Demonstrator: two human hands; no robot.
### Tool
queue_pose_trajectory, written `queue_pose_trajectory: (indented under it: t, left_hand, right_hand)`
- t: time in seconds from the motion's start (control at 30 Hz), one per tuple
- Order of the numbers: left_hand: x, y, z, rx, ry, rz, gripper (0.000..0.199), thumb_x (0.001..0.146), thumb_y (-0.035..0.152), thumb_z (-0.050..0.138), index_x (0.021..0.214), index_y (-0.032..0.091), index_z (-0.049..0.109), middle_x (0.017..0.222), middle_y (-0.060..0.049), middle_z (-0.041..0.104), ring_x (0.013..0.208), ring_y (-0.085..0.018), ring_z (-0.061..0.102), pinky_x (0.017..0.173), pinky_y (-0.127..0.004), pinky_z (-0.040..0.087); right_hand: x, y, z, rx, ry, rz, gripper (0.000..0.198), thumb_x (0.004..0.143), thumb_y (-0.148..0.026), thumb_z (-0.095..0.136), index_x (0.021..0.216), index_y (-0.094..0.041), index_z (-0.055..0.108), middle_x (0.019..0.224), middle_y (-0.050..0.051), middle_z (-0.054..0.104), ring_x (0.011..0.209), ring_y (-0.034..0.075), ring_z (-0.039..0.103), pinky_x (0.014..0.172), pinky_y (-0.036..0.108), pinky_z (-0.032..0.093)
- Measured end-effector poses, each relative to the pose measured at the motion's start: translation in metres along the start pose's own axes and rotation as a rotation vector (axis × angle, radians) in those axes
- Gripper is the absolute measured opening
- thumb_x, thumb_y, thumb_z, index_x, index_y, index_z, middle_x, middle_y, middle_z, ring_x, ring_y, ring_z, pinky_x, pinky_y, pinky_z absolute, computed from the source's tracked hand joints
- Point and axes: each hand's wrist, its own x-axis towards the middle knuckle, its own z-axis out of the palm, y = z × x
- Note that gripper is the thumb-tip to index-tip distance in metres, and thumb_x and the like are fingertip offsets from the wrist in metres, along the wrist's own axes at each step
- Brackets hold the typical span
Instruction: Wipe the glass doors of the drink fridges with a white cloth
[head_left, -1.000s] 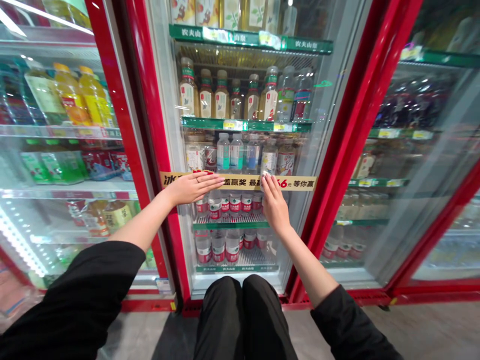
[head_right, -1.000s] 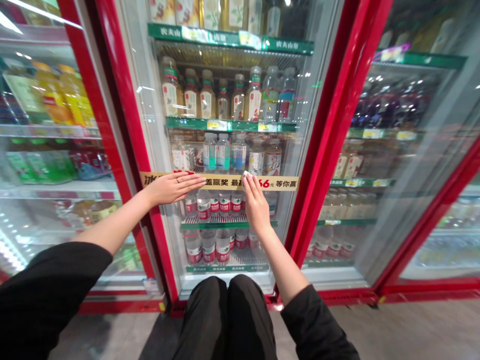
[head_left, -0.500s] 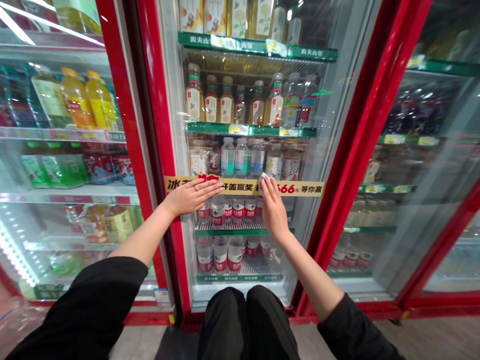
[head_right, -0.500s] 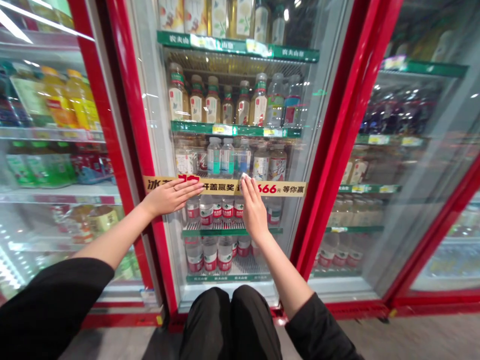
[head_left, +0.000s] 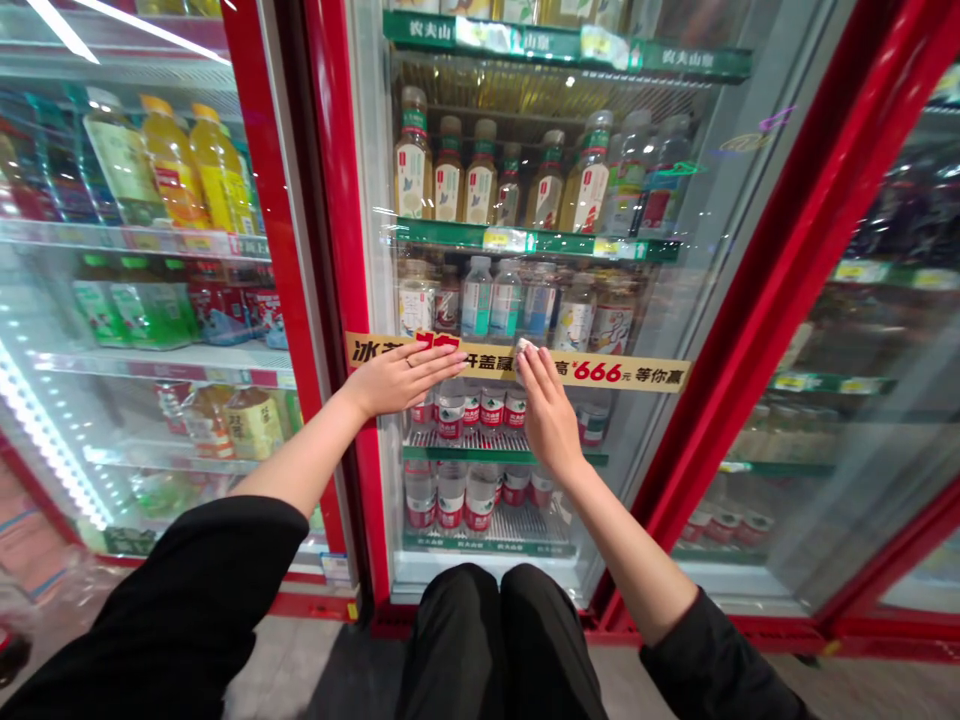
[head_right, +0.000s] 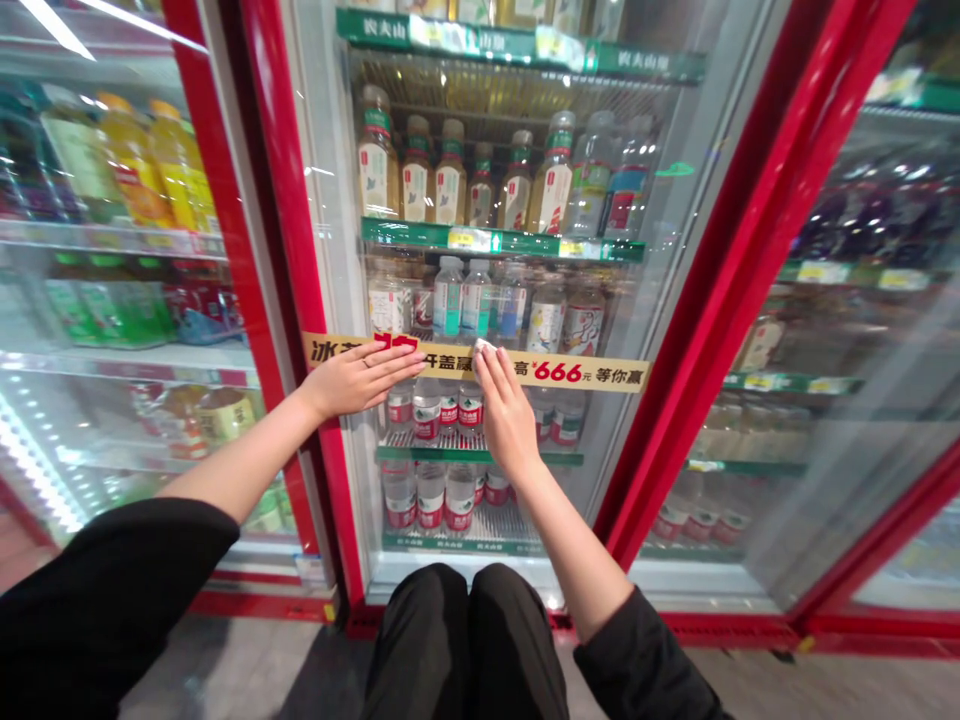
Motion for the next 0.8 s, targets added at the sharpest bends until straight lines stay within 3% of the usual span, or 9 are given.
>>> queue_pose_trajectory:
  t: [0.2, 0.33, 0.47, 0.63, 0.7, 0.8]
  left_hand:
    - [-0.001, -0.001, 0.002, 0.012, 0.07, 0.023, 0.079, 0.11, 0.026, 0.053, 0.183, 0.031, 0.021, 0.182, 0.002, 0.039, 0.17, -0.015, 0.039, 0.144, -0.034, 0.025]
    - [-0.002, -0.001, 0.002, 0.039, 0.104, 0.043, 0.079, 0.111, 0.025, 0.052, 0.183, 0.027, 0.019, 0.182, 0.0, 0.04, 0.17, -0.015, 0.038, 0.145, -0.034, 0.023]
    - [-0.002, -0.001, 0.001, 0.037, 0.069, 0.032, 0.077, 0.112, 0.026, 0.05, 0.183, 0.026, 0.02, 0.18, 0.0, 0.042, 0.17, -0.015, 0.039, 0.145, -0.035, 0.022]
    - [-0.002, -0.002, 0.002, 0.014, 0.048, 0.021, 0.078, 0.113, 0.028, 0.049, 0.183, 0.028, 0.015, 0.181, 0.001, 0.04, 0.17, -0.015, 0.038, 0.145, -0.035, 0.023]
    - [-0.002, -0.002, 0.002, -0.007, 0.07, 0.023, 0.082, 0.112, 0.027, 0.051, 0.183, 0.03, 0.01, 0.182, 0.002, 0.039, 0.171, -0.015, 0.037, 0.144, -0.035, 0.025]
    - [-0.002, -0.002, 0.001, -0.026, 0.088, 0.029, 0.087, 0.11, 0.025, 0.052, 0.183, 0.031, 0.005, 0.182, 0.003, 0.038, 0.171, -0.014, 0.036, 0.144, -0.034, 0.025]
  right_hand:
    - [0.015, 0.008, 0.006, -0.016, 0.145, 0.107, 0.095, 0.103, 0.004, 0.027, 0.182, -0.039, -0.003, 0.19, -0.002, 0.021, 0.177, 0.027, 0.015, 0.144, 0.061, 0.031]
    - [0.035, -0.007, 0.011, -0.009, 0.087, 0.064, 0.097, 0.101, 0.006, 0.025, 0.181, -0.039, -0.003, 0.189, -0.002, 0.026, 0.177, 0.024, 0.017, 0.143, 0.06, 0.033]
    - [0.019, -0.007, 0.006, -0.028, -0.008, -0.001, 0.098, 0.101, 0.006, 0.028, 0.181, -0.042, 0.0, 0.185, -0.004, 0.037, 0.175, 0.025, 0.025, 0.14, 0.059, 0.042]
    - [-0.003, 0.013, -0.002, -0.053, 0.127, 0.04, 0.093, 0.107, 0.0, 0.028, 0.18, -0.048, -0.004, 0.186, -0.004, 0.032, 0.174, 0.027, 0.027, 0.139, 0.065, 0.043]
    - [0.003, 0.013, -0.001, -0.043, 0.166, 0.092, 0.094, 0.106, 0.001, 0.027, 0.181, -0.047, -0.004, 0.187, -0.005, 0.029, 0.175, 0.029, 0.024, 0.14, 0.068, 0.04]
    - [0.023, 0.002, 0.001, -0.008, 0.118, 0.11, 0.093, 0.105, 0.001, 0.028, 0.182, -0.044, 0.002, 0.187, -0.006, 0.028, 0.176, 0.027, 0.02, 0.143, 0.065, 0.036]
